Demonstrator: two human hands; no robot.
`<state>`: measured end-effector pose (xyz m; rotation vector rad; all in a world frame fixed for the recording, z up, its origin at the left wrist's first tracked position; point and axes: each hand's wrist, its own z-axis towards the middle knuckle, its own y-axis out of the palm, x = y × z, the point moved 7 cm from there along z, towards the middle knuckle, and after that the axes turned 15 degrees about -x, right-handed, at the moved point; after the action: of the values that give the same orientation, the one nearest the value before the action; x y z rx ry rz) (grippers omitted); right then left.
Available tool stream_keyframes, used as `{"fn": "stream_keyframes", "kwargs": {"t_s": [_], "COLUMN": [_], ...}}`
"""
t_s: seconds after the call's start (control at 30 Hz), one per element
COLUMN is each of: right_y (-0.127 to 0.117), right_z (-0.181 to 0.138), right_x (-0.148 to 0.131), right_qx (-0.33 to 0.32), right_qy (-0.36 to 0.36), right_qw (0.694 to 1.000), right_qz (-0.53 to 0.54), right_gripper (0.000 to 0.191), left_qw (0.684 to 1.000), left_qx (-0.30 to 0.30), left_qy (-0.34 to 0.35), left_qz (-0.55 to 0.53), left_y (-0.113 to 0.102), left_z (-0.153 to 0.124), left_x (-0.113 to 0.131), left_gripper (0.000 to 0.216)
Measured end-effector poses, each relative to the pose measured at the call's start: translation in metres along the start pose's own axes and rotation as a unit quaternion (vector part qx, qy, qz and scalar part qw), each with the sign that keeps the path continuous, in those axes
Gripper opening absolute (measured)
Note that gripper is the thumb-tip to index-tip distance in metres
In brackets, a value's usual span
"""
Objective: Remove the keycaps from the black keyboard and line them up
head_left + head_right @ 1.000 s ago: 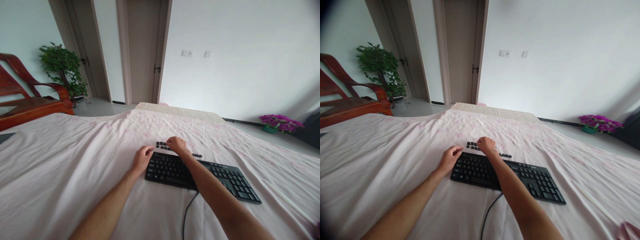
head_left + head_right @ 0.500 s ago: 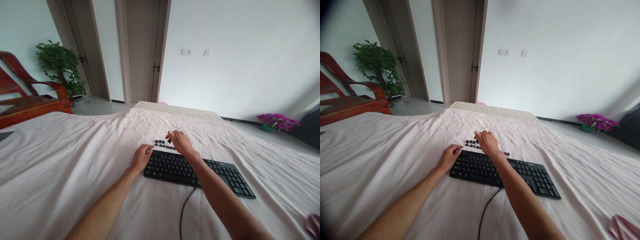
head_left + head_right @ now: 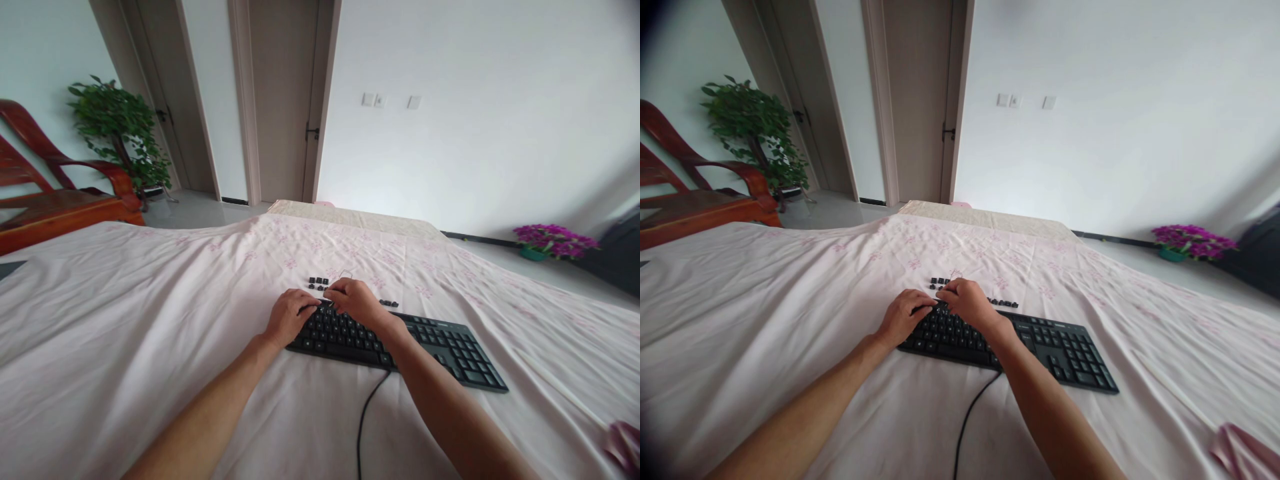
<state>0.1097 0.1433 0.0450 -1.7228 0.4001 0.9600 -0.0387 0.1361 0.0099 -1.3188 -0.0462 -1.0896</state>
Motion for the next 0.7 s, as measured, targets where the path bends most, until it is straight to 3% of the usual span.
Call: {"fn": "stream_keyframes", "kwargs": {"t_s": [0.4, 0.7], "right_y": [0.013, 0.019], "right_z": [0.001, -0.002], "right_x": [-0.029, -0.011], "right_qx": [0.016, 0.047], "right_qy": [-0.122, -0.093], "right_qw": [0.976, 0.958], "right_qz": [-0.179, -0.266], "right_gripper": [0.020, 0.032], "left_qw": [0.999, 0.997], "left_qx": [-0.048, -0.063], "left_qy": [0.000, -0.006], "left_qz": [-0.002, 0.041], "left_y": [0.006, 0.015], "left_z": [0.004, 0.017], "left_x": [-0.002, 0.001], "left_gripper": [0.020, 0.019]}}
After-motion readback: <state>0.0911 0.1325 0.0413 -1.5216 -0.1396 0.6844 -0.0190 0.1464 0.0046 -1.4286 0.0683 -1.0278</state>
